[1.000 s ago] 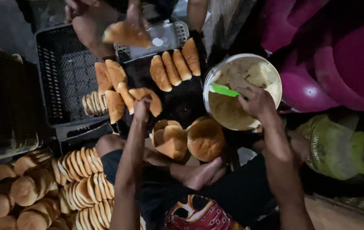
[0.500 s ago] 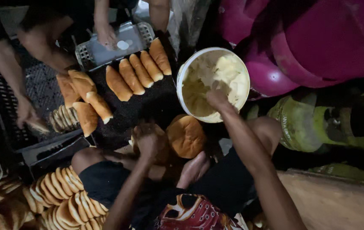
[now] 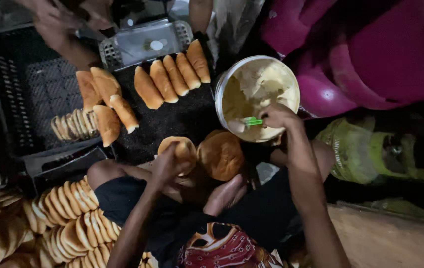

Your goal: The person gathers bread buns, opens them by hand, and holds them as filling from a container is spread inside them with a spatula.

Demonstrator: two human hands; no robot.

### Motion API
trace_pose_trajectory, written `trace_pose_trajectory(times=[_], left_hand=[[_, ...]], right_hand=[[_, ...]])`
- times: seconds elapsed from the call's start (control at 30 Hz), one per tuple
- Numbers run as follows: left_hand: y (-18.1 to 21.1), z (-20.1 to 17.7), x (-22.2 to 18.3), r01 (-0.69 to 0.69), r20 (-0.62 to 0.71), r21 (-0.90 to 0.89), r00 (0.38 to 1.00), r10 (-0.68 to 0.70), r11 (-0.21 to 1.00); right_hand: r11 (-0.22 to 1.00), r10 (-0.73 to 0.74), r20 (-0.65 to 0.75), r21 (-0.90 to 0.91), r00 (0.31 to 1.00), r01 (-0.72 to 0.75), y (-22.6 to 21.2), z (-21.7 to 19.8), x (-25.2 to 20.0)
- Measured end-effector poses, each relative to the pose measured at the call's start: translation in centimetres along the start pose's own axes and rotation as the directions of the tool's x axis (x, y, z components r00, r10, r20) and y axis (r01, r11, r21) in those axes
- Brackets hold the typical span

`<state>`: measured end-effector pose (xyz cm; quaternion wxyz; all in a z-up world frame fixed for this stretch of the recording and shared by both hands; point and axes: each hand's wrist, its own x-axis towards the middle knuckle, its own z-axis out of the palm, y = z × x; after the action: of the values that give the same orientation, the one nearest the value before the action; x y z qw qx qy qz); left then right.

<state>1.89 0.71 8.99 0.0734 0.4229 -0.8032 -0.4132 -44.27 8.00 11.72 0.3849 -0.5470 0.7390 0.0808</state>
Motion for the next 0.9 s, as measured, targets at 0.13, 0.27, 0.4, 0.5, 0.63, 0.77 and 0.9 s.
trace_pose_trajectory(times=[0.13, 0.27, 0.4, 0.5, 0.63, 0.77, 0.9], left_hand=[[0.5, -0.2, 2.1, 0.183, 0.095, -0.783, 0.980, -0.176, 0.594], [4.1, 0.9, 4.2, 0.411, 0.462, -0.883, 0.846, -0.266, -0.225], [4.3, 1.8, 5.2, 0.306, 0.370, -0.875, 0.922, -0.111, -0.374], [2.7, 2.5, 6.5, 0.231, 0.313, -0.902, 0.932, -0.185, -0.364], [2.8, 2.2, 6.3, 0.166, 0.285, -0.899, 0.925, -0.253, -0.406], [3.6, 2.3, 4.5, 0.189, 0.252, -0.947, 0.939, -0.236, -0.259], [1.7, 2.1, 5.1, 0.009, 0.090, -0.986, 0.868, -0.489, -0.166]], right_hand=[[0.944, -0.139, -0.018, 0.299, 0.990, 0.138, -4.9, -1.1, -3.7], [0.677, -0.639, -0.323, 0.193, 0.698, 0.710, -9.6, 1.6, -1.6], [0.746, -0.625, -0.430, -0.086, 0.651, 0.660, -12.3, 3.4, -0.9], [0.761, -0.630, -0.359, -0.106, 0.689, 0.640, -12.9, 3.1, -2.2], [0.650, -0.749, -0.520, -0.459, 0.411, 0.605, -13.2, 2.1, -2.8], [0.685, -0.727, -0.556, -0.543, 0.403, 0.485, -14.1, 1.7, -3.9], [0.663, -0.747, -0.498, -0.608, 0.440, 0.438, -15.4, 1.7, -5.2]])
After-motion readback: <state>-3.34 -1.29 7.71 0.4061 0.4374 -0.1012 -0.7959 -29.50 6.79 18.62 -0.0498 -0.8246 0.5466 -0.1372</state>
